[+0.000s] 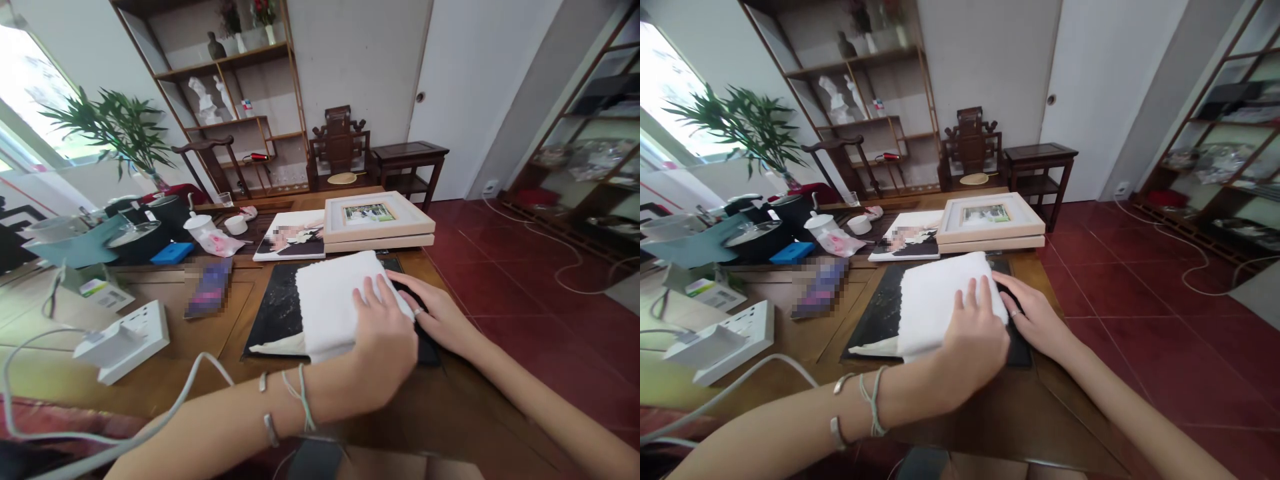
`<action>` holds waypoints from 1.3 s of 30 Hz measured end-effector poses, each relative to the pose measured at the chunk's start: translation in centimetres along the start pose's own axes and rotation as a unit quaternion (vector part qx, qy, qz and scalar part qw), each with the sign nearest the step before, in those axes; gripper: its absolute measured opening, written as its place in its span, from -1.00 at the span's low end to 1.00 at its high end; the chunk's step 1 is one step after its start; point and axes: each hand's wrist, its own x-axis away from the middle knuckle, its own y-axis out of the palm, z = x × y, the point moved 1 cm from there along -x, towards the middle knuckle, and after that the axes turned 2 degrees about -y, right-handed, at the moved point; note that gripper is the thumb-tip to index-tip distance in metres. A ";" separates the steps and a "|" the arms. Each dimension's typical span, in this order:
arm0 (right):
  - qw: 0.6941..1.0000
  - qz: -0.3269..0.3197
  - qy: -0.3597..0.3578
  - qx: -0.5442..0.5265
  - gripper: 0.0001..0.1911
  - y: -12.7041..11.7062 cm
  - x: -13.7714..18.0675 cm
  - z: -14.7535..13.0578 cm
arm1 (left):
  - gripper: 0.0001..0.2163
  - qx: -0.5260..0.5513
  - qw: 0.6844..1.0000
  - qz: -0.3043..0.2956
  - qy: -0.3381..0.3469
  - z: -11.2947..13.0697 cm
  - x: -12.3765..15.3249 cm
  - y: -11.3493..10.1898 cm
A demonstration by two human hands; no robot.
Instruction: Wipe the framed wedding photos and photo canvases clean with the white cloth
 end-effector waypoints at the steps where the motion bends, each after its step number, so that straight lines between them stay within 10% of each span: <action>1: 1.000 0.005 0.011 -0.006 -0.61 0.0 0.1 0.1 | -0.56 -0.008 1.000 0.011 0.013 1.0 0.6 -0.1; 6: 0.999 0.002 0.031 -0.017 -0.63 0.0 0.1 0.5 | -0.61 0.025 0.997 -0.015 0.067 4.7 4.2 -1.1; 11: 1.000 -0.010 -0.006 0.000 -0.67 0.0 -0.1 0.0 | -0.64 0.074 0.992 -0.028 0.101 2.5 5.6 -2.5; 19: 0.999 -0.014 -0.039 0.022 -0.65 0.1 -0.2 -0.4 | -0.68 0.080 0.995 -0.031 0.057 -6.1 -1.3 -2.4; 28: 0.999 -0.015 -0.043 0.029 -0.63 -0.2 -0.4 -0.7 | -0.60 0.198 0.972 -0.009 0.127 -6.5 -6.2 -2.2; 39: 0.999 -0.010 -0.040 0.008 -0.66 0.3 -0.2 -0.2 | -0.73 0.038 0.995 -0.064 0.060 -11.3 1.1 -1.7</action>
